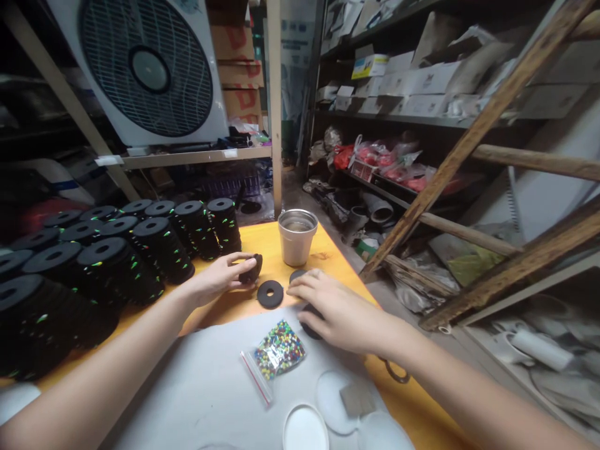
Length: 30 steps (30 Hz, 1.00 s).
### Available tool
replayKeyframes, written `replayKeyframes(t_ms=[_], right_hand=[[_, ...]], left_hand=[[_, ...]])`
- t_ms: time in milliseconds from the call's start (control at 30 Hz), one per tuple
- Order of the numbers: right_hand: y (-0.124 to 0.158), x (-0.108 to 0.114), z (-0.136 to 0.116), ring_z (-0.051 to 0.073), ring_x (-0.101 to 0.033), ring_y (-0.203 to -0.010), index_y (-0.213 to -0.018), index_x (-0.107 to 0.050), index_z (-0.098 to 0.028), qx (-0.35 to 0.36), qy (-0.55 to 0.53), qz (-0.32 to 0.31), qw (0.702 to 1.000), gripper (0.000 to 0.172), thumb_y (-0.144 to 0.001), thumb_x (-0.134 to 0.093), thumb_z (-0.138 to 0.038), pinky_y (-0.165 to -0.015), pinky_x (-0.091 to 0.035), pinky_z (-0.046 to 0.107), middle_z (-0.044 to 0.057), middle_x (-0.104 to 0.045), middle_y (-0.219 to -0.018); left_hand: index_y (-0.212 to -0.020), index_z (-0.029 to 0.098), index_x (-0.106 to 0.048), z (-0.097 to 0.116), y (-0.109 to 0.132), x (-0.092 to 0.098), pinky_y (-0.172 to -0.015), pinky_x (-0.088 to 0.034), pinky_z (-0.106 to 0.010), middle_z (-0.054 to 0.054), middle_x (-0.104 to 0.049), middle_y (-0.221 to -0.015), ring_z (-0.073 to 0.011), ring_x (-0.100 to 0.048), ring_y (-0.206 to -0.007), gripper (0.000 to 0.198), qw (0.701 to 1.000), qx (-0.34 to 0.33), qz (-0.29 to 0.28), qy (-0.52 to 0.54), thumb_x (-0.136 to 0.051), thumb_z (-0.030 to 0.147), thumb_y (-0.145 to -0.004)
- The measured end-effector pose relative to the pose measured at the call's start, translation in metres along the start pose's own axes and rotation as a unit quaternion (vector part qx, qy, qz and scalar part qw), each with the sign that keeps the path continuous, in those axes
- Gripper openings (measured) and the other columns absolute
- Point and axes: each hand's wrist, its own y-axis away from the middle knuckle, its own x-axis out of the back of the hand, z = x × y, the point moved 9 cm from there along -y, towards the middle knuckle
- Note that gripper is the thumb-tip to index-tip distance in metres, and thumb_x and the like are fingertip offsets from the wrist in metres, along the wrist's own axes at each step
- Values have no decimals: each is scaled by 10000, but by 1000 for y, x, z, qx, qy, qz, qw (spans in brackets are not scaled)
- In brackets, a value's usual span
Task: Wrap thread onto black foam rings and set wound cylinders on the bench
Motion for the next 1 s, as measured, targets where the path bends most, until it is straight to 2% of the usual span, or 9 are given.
replayKeyframes(t_ms=[100,300,367,467,600,733,867,933,1000], right_hand=[[-22,8,4,304,-514,-1226,-1308,-543,-198,-12,-17,63,998,395,-919,-539,-264,-1055,-408,535,143,-585,-1294],[-50,-1,-3,334,-367,-1389,-1482,-315,-224,-13,-91,131,987,780,-818,-695,-375,-1141,-297,576,155,-387,-1514],[-52,-3,-4,337,-410,-1356,-1454,-369,-231,-14,-132,144,981,739,-805,-703,-347,-1124,-325,575,148,-444,-1469],[-49,-1,3,334,-538,-1232,-1383,-464,-233,-46,-214,151,964,627,-808,-694,-334,-1024,-453,547,150,-529,-1373],[-34,0,13,269,-649,-1099,-1336,-493,-204,-88,-349,105,927,500,-896,-595,-419,-866,-575,416,152,-609,-1284],[-16,-4,9,223,-667,-1054,-1270,-545,-190,-101,-466,56,877,435,-926,-557,-456,-882,-558,364,141,-648,-1205],[-6,-10,7,160,-649,-902,-1158,-599,-246,-129,-580,62,802,453,-786,-756,-452,-719,-545,256,73,-632,-1152],[-4,-7,7,127,-617,-779,-1056,-626,-227,-126,-577,87,802,407,-759,-778,-460,-615,-507,211,38,-639,-1002],[-1,-3,7,101,-577,-678,-969,-639,-200,-118,-567,107,808,347,-765,-776,-446,-568,-476,194,11,-629,-854]], left_hand=[[-1130,136,-600,2,3,-2,-799,-585,-347,-110,-672,-1007,-155,-693,-743,461,999,16,-19,48,-705,456,-815],[-1061,133,-633,9,13,-23,-794,-583,-345,-122,-694,-1011,-187,-718,-781,458,994,19,-81,76,-724,488,-786],[-1074,133,-630,11,17,-29,-786,-582,-358,-127,-707,-993,-186,-716,-763,486,993,17,-97,66,-732,500,-772],[-1110,134,-598,12,21,-30,-790,-580,-392,-144,-711,-995,-207,-721,-784,533,995,8,-97,35,-685,553,-790],[-1216,151,-515,15,17,-17,-815,-558,-454,-175,-651,-1139,-255,-701,-901,584,997,-46,-35,-58,-651,550,-812],[-1245,179,-543,16,15,-24,-927,-476,-506,-141,-628,-1167,-306,-609,-1040,645,973,-130,-2,-190,-800,389,-692],[-1149,221,-644,9,20,-51,-995,-407,-541,-103,-651,-1118,-349,-531,-1127,532,937,-199,-33,-287,-817,346,-661],[-1136,216,-656,7,23,-60,-1027,-380,-548,-114,-647,-1148,-358,-499,-1177,488,921,-220,-48,-317,-797,337,-685],[-1220,211,-611,11,27,-64,-1072,-349,-535,-134,-589,-1287,-349,-448,-1261,542,911,-235,-53,-334,-771,331,-716]])
